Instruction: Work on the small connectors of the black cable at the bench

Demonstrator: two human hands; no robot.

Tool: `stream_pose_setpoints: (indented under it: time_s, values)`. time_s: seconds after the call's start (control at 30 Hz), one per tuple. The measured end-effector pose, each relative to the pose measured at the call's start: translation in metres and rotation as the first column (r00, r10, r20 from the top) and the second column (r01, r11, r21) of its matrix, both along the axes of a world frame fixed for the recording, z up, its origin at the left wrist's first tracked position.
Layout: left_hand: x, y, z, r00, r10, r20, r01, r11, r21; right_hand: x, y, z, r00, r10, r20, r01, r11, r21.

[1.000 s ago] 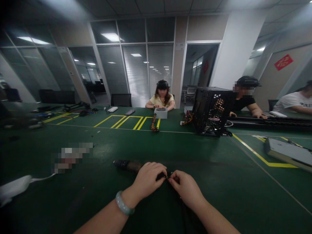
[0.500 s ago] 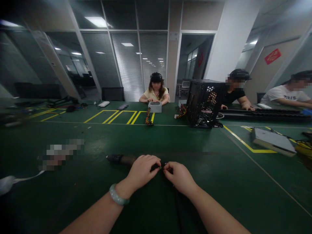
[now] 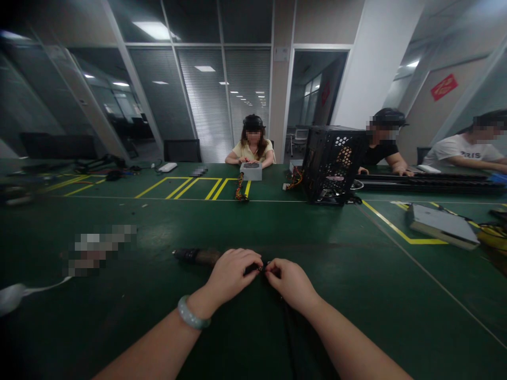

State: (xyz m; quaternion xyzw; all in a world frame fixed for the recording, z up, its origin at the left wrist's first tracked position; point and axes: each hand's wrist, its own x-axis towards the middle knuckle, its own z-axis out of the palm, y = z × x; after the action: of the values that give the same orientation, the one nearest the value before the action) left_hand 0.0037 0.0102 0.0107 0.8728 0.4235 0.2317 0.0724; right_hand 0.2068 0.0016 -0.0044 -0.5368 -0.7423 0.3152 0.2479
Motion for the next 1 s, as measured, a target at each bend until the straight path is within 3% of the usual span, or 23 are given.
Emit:
stream_pose_setpoints:
  time_s: [0.5, 0.77, 1.0]
  values:
    - [0.000, 0.000, -0.001, 1.000, -0.010, 0.009, 0.010, 1.000, 0.027, -0.002, -0.002, -0.001, 1.000, -0.006, -0.013, 0.006, 1.000, 0.006]
    - [-0.001, -0.001, -0.001, 1.000, 0.002, -0.011, -0.001, 1.000, 0.025, -0.017, -0.007, 0.005, 0.977, -0.142, 0.160, 0.114, 0.978, 0.176]
    - [-0.003, -0.007, 0.009, 0.999, -0.011, -0.035, 0.011, 1.000, -0.001, -0.026, -0.012, 0.009, 0.972, -0.166, 0.163, 0.120, 0.958, 0.259]
